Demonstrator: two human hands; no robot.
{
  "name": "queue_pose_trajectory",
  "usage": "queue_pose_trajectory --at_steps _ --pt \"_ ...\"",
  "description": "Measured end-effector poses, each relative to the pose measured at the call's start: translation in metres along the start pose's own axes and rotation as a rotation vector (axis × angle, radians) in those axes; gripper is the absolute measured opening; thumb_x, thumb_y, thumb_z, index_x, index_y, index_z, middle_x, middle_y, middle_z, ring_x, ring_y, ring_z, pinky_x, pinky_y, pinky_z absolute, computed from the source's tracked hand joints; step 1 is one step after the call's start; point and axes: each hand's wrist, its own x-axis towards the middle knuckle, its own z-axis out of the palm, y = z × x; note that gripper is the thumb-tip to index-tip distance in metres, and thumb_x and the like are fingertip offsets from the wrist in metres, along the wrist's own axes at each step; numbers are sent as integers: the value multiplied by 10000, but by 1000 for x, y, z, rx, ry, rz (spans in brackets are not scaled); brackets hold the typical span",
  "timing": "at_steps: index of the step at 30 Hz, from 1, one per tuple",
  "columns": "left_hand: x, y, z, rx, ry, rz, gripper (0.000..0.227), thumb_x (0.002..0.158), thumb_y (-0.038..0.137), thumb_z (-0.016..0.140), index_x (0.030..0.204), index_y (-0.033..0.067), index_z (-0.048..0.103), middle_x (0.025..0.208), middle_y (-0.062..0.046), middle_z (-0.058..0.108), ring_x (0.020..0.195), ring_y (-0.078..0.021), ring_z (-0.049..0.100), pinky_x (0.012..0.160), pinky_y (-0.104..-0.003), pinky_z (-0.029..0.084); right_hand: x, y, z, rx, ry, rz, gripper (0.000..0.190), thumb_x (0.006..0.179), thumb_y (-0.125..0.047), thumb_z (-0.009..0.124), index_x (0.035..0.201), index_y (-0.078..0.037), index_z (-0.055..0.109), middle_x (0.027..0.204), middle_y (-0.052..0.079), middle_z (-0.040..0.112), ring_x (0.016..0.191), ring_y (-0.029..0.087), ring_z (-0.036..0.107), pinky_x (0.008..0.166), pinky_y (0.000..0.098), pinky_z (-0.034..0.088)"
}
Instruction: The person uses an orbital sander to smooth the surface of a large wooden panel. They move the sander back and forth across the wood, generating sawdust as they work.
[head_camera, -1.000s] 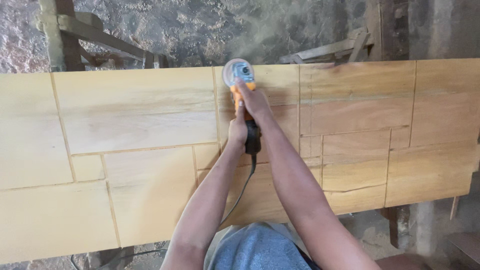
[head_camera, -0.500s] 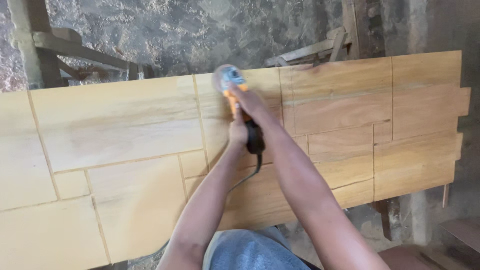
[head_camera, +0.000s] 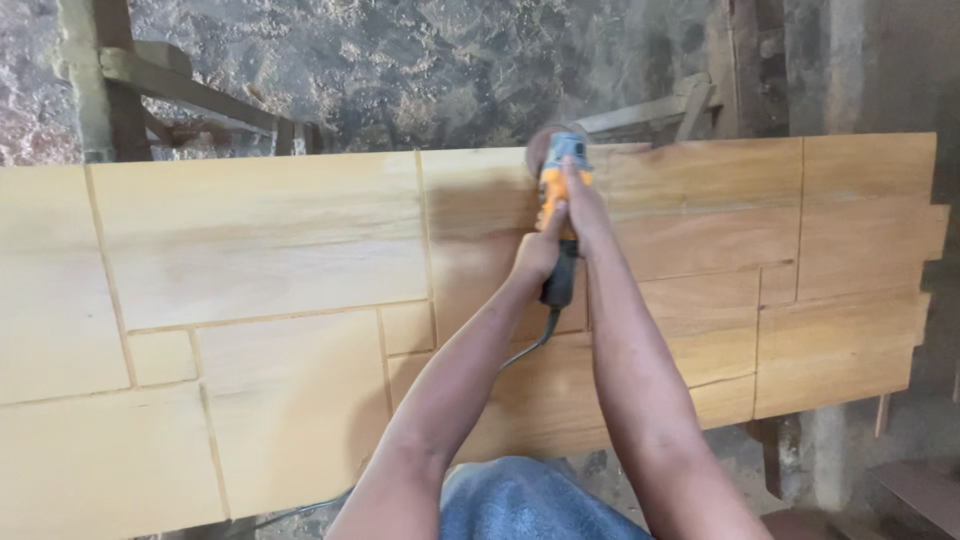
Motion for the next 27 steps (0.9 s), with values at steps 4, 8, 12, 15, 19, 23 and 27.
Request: queue_pose_trajectory --at_steps 4,8,12,15,19,23,27 --pt "-15 4 -64 -253 18 67 863 921 745 512 1003 -98 680 743 -145 679 553 -223 647 512 -374 545 20 14 77 -377 52 -21 751 835 -778 549 897 -63 771 845 75 753 748 149 724 666 321 558" --pt "-37 12 -128 -342 175 83 865 948 740 446 1145 -75 655 906 -150 721 741 -240 714 678 -388 602 15 17 165 -507 -126 -2 838 799 -815 536 919 -26 790 875 134 764 801 236 730 713 385 556" --pt "-52 4 -137 -578 219 142 866 927 725 439 1296 -43 594 1119 -145 733 966 -241 744 863 -389 622 -6 20 198 -622 -260 -44 834 759 -816 633 953 -20 791 899 132 771 842 215 735 748 343 553" --pt "-45 -2 -119 -621 186 146 841 917 726 449 1305 -8 580 1110 -114 727 951 -213 741 849 -373 616 0 17 178 -575 -312 -8 835 739 -812 589 957 -37 813 896 118 773 807 225 730 694 360 555" --pt "-10 -11 -64 -388 66 86 877 923 765 477 1040 -84 659 772 -146 695 637 -265 686 596 -408 580 26 14 93 -445 -110 -81 869 798 -813 537 1061 -18 771 960 112 776 861 202 744 738 335 571" --pt "13 -35 15 -109 56 39 849 871 791 563 894 -39 741 748 -97 702 621 -190 665 541 -358 516 13 22 -17 -237 47 -1 777 838 -761 568 1161 -72 722 968 45 732 871 168 686 776 330 541" --pt "3 -69 47 92 43 41 851 851 771 583 834 -67 727 769 -159 735 681 -197 711 592 -365 548 -22 36 -60 -28 116 56 698 897 -696 579 1068 -32 714 831 63 698 697 182 675 625 348 555"
